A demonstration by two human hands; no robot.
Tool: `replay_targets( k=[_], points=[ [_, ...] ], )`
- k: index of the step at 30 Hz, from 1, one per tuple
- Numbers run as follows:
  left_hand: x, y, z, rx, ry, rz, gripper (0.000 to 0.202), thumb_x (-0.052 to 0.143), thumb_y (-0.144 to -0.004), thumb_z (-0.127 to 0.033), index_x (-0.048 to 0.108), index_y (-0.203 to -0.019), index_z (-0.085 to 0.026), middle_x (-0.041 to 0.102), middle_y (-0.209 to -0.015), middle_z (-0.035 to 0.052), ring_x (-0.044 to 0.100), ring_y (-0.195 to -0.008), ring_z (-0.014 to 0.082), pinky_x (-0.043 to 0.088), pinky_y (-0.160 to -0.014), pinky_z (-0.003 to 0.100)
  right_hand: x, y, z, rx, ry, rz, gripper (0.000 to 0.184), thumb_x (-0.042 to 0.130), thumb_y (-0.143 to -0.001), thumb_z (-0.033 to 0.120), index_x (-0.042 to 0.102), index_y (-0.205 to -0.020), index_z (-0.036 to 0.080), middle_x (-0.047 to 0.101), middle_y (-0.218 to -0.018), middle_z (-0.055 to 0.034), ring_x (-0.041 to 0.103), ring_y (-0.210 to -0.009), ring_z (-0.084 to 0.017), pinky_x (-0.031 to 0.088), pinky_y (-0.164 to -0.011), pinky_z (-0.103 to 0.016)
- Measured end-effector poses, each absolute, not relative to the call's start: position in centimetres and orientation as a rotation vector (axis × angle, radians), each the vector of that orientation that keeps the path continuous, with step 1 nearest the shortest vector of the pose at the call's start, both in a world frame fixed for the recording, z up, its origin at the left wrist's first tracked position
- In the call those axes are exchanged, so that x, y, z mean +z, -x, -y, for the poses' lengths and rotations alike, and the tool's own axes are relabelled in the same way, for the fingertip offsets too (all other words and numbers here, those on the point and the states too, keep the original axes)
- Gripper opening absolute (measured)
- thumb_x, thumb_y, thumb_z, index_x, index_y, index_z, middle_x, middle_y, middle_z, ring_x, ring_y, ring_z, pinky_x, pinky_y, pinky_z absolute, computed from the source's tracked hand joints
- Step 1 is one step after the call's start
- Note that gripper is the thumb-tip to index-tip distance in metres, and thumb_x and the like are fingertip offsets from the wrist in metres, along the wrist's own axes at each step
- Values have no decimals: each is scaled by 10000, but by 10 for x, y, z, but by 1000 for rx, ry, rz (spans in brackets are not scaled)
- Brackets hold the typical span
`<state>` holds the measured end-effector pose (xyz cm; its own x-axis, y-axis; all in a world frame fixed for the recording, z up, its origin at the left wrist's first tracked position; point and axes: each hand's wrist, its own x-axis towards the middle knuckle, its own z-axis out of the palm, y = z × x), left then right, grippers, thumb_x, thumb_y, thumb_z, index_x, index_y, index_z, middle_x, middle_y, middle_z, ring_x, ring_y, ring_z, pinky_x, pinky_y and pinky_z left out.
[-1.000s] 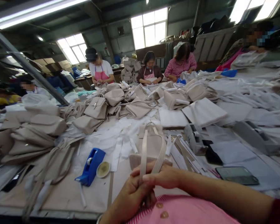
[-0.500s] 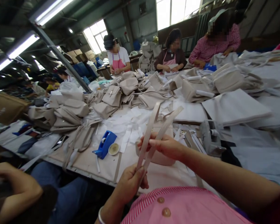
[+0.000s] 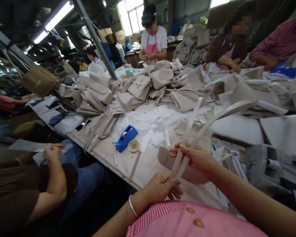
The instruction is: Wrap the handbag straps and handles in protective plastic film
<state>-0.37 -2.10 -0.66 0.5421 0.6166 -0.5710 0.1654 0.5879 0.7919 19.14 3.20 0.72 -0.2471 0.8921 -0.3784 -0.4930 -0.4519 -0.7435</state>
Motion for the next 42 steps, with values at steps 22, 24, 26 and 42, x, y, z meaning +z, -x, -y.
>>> replay_targets(
  k=[22,24,26,42],
  points=[
    [-103,131,-114,-36,-1790,-2219,611,615,-813,-467,537,-1327,-146,507,-1264,244,481,-1183,420,353,-986,553,-53,-217,-60,1678,1213,447,283,730,-808,349,656,-1036,200,747,-1044,-118,721,-934,-289,623,-755,-414],
    [-115,140,-125,-114,-1788,-2252,608,610,-802,-497,568,-1289,-135,512,-1240,241,483,-1170,430,349,-973,567,-56,-220,-61,1660,1225,408,276,726,-813,336,649,-1039,198,753,-1023,-112,727,-911,-284,623,-736,-404],
    [-121,145,-130,-159,-1816,-2246,588,636,-773,-509,616,-1223,-131,529,-1204,234,505,-1137,430,365,-947,562,-58,-218,-62,1645,1236,369,265,720,-819,329,645,-1033,191,756,-1008,-109,731,-895,-277,621,-728,-390],
    [-130,2,-293,651,-2008,-1812,376,716,-775,-412,661,-1056,-169,635,-992,91,589,-956,208,435,-896,310,-92,-231,-83,1627,1280,229,377,762,-765,401,650,-1028,156,757,-964,-132,721,-871,-294,594,-726,-418]
  ],
)
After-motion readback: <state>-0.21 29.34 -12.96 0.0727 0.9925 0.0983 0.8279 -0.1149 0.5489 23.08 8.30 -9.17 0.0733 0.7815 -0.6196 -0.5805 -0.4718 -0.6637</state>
